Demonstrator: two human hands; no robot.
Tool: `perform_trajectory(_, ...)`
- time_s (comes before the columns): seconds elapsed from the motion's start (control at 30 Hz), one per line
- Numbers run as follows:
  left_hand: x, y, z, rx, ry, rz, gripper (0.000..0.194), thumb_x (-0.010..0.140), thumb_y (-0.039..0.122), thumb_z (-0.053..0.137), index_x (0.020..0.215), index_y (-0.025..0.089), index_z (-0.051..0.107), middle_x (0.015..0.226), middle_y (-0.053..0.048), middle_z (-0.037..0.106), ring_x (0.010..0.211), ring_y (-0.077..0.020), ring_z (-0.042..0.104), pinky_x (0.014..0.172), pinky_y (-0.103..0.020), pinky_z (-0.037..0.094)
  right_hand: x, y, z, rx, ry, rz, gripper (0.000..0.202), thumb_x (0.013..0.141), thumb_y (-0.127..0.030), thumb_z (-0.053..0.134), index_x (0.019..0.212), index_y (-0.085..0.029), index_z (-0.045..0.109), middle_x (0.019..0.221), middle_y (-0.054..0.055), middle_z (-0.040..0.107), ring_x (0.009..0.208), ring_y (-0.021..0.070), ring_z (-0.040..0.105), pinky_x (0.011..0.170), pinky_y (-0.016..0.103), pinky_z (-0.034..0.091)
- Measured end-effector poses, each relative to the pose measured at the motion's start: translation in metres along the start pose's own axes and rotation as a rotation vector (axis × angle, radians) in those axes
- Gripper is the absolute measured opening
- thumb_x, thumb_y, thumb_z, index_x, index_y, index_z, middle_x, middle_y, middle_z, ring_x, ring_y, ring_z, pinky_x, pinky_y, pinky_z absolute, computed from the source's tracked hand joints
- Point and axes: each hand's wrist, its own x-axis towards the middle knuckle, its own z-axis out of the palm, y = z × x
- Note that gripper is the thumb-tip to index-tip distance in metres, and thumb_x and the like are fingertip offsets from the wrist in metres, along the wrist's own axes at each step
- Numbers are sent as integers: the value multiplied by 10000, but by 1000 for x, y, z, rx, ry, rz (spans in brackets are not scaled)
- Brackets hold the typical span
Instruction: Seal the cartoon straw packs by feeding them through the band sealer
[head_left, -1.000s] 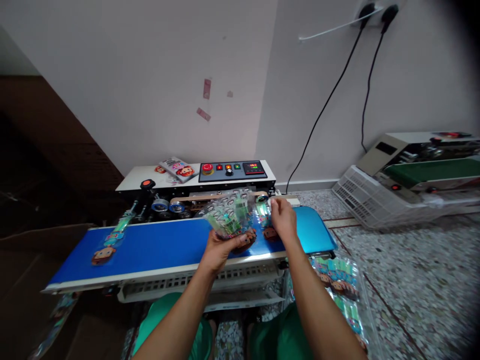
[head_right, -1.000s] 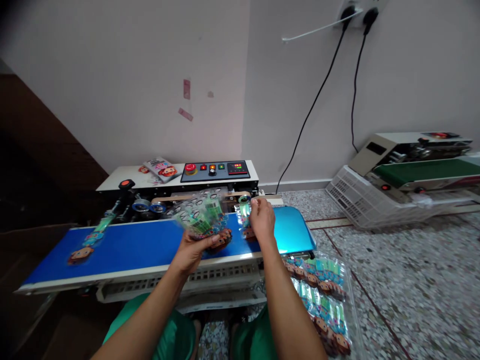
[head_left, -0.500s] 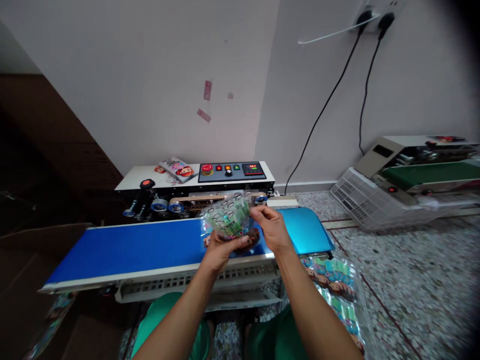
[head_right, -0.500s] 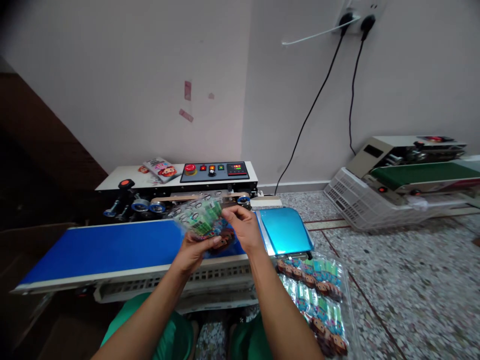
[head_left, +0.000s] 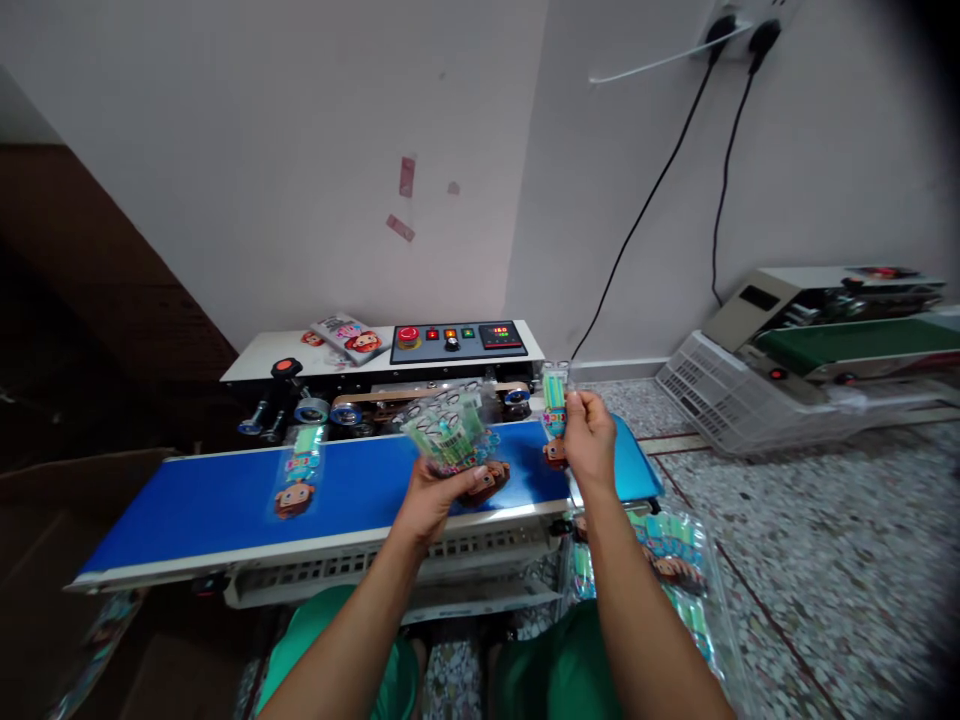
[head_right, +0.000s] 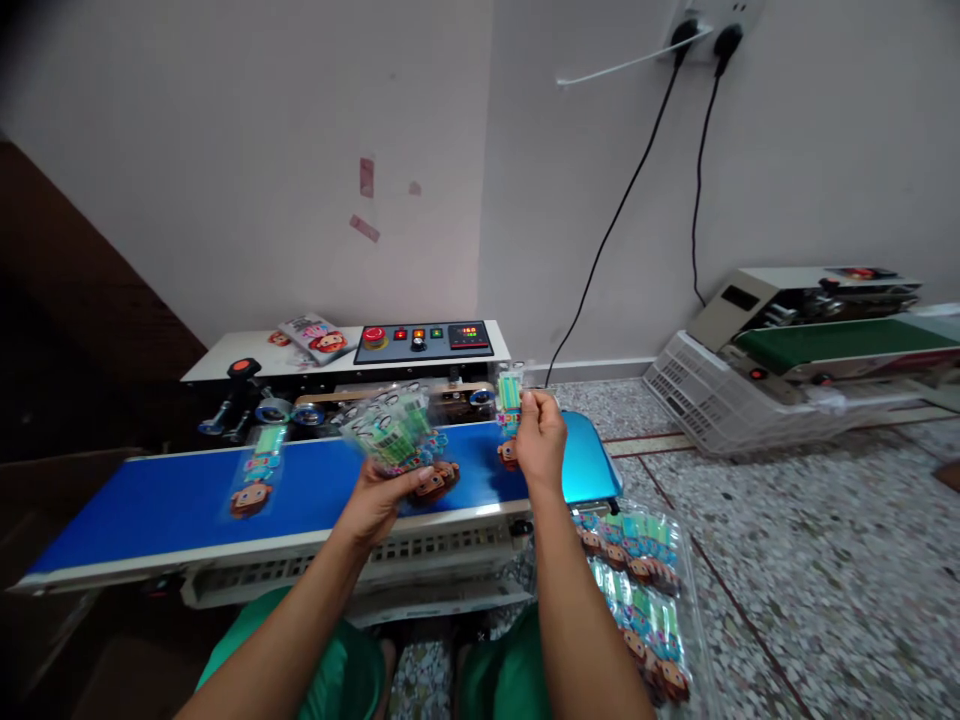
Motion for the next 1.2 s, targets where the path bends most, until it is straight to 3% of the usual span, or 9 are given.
perform_trajectory(0.23, 0, 4, -2, 15, -17, -18, 323, 564, 263, 820, 814, 84, 724, 810, -146, 748, 751, -276, 710, 733, -397, 572, 17, 34, -10, -635, -125, 70, 297, 891, -309, 401, 882, -134, 641, 740, 105, 652, 670, 197, 542, 587, 277, 289)
perform_trajectory(0.4, 0, 4, -2, 32, -14, -2, 283, 566, 248, 813, 780, 83, 729, 800, -132, 750, 738, -263, 709, 734, -378, 572, 13, 28, 12, -737, -240, 104, 309, 906, -291, 384, 922, -125, 644, 785, 126, 665, 722, 203, 579, 604, 279, 301)
perform_trajectory(0.5, 1, 2, -1, 22, -1, -14, 276, 556, 250, 816, 752, 77, 728, 777, -127, 750, 709, -248, 707, 721, -356, 571, 4, 14, 24, -615, -230, -11, 307, 905, -331, 405, 936, -123, 630, 850, 133, 663, 805, 214, 585, 684, 289, 361)
perform_trajectory(0.57, 2, 1, 0, 12, 38, -7, 288, 539, 243, 825, 758, 86, 722, 754, -109, 750, 682, -232, 702, 696, -339, 569, -6, -3, 27, -372, -226, -90, 324, 895, -403, 435, 968, -140, 610, 912, 114, 655, 839, 202, 581, 731, 295, 398)
perform_trajectory(0.67, 4, 0, 0, -4, 112, 20, 338, 499, 208, 843, 794, 110, 709, 734, -65, 747, 641, -195, 688, 666, -306, 558, -27, -36, 28, 53, -373, -127, 349, 849, -467, 512, 1048, -186, 566, 960, 61, 635, 805, 161, 578, 711, 275, 444)
perform_trajectory(0.83, 7, -1, -1, -9, 157, 71, 404, 444, 142, 851, 816, 124, 694, 724, -10, 727, 613, -141, 647, 628, -247, 528, -52, -72, 29, 95, -445, -240, 307, 718, -384, 700, 974, -227, 635, 930, 26, 590, 819, 156, 543, 730, 278, 454)
perform_trajectory(0.97, 9, -2, -2, 16, 149, 80, 452, 437, 126, 847, 860, 122, 688, 745, -13, 722, 631, -146, 643, 647, -260, 525, -52, -71, 30, 145, -437, -241, 256, 731, -353, 688, 955, -233, 658, 968, 33, 589, 862, 162, 542, 766, 289, 454)
perform_trajectory(1.1, 9, -4, -3, 56, 120, 93, 428, 468, 161, 845, 861, 114, 684, 782, -36, 726, 678, -163, 653, 687, -281, 527, -48, -59, 29, 309, -540, -69, 168, 765, -366, 647, 799, -203, 623, 753, -15, 586, 695, 122, 524, 665, 245, 437)
perform_trajectory(1.2, 9, -6, -3, 38, 104, 106, 486, 480, 162, 847, 929, 128, 666, 851, -44, 730, 728, -168, 663, 719, -284, 528, -47, -51, 30, 426, -538, 28, 174, 790, -375, 621, 790, -202, 612, 710, -33, 578, 672, 111, 521, 635, 226, 420)
